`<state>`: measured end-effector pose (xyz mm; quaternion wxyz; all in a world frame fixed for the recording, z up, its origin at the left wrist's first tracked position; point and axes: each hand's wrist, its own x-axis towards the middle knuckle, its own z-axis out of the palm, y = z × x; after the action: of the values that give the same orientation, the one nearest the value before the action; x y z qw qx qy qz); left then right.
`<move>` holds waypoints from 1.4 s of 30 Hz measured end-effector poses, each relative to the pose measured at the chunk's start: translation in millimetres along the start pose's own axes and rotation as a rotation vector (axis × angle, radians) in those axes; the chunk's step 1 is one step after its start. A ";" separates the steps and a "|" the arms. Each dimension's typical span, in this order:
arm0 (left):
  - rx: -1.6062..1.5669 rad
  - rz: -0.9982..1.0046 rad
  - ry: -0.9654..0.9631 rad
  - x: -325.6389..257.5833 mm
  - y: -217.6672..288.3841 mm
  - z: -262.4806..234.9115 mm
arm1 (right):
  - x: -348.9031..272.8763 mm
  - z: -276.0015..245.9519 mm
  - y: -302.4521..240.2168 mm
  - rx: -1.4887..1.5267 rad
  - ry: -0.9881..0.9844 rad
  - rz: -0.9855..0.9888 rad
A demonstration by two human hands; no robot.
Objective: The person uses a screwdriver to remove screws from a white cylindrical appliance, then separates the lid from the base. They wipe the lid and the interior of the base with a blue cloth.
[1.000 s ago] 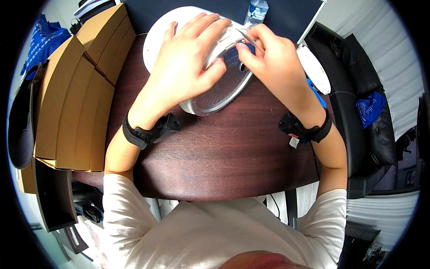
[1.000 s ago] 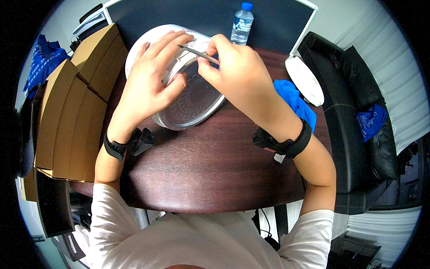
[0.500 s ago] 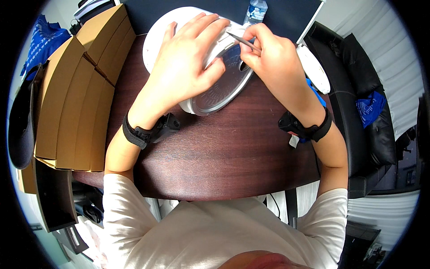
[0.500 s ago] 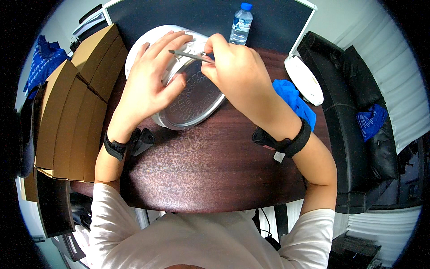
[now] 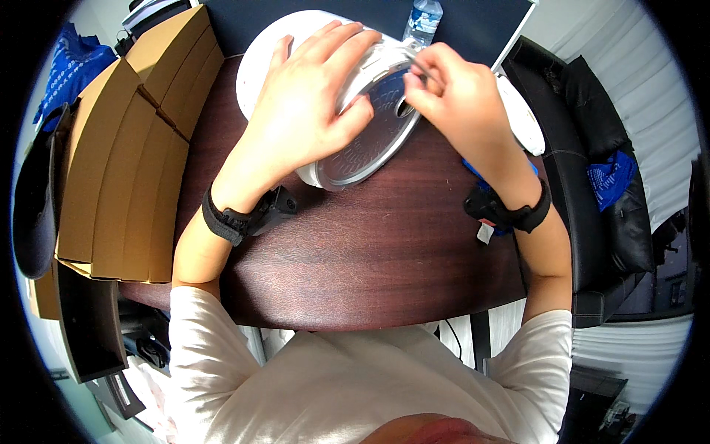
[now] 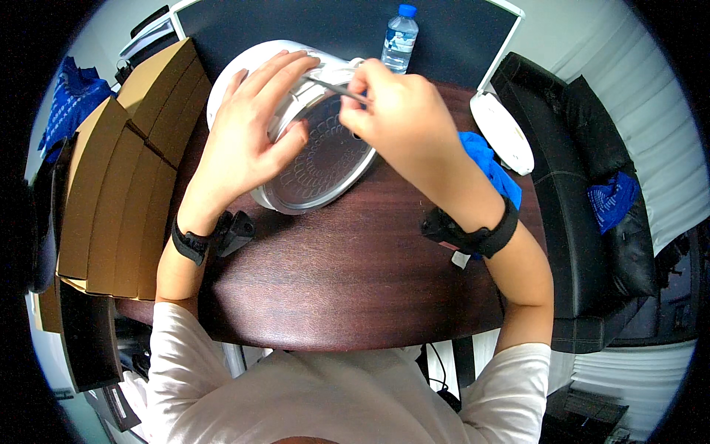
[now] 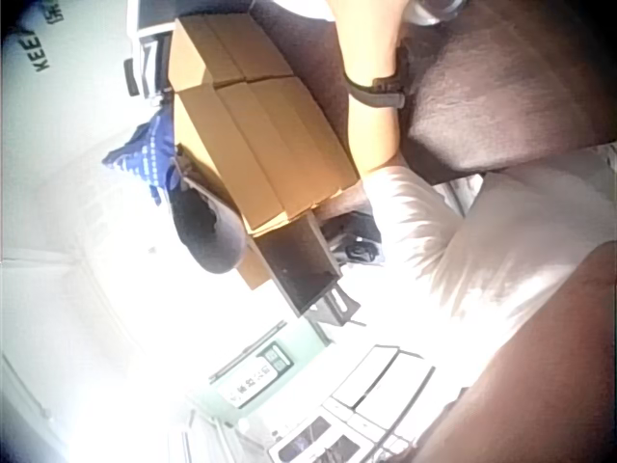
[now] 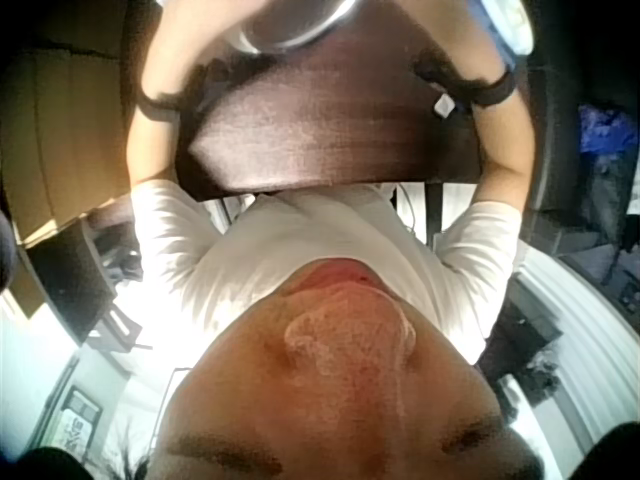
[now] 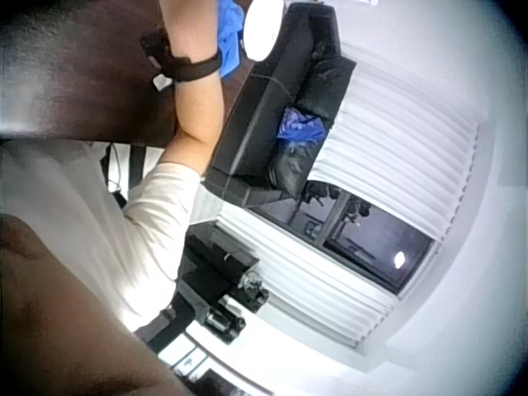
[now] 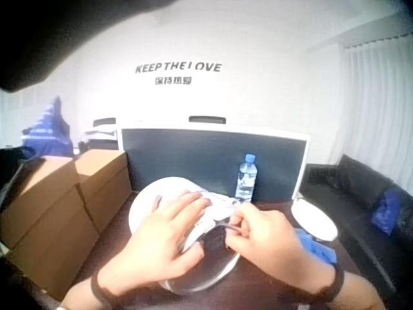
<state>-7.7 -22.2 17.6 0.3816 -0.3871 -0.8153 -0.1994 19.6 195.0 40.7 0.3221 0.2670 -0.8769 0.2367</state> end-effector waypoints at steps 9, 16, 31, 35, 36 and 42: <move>-0.022 0.002 -0.045 2.3 -1.5 0.2 | -24.4 -2.7 135.1 0.241 -0.353 0.872; -0.126 0.043 -0.170 1.5 -15.1 -16.6 | -22.5 32.8 180.4 0.064 -0.476 0.986; -0.188 0.108 -0.207 5.5 -19.1 -23.1 | -65.1 11.6 133.4 0.510 -0.410 1.035; -0.187 0.085 -0.196 2.3 -21.7 -21.7 | -96.8 5.6 109.2 0.925 -0.590 1.104; -0.205 0.077 -0.200 2.0 -22.9 -21.1 | -101.9 6.0 102.3 0.917 -0.602 1.113; -0.202 0.072 -0.220 3.1 -20.9 -24.0 | -99.2 3.3 62.3 0.899 -0.242 0.913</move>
<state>-14.1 -48.6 34.5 0.2561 -0.4721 -0.8136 -0.2226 44.0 270.8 -45.2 -0.0551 0.0011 -0.7476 0.6618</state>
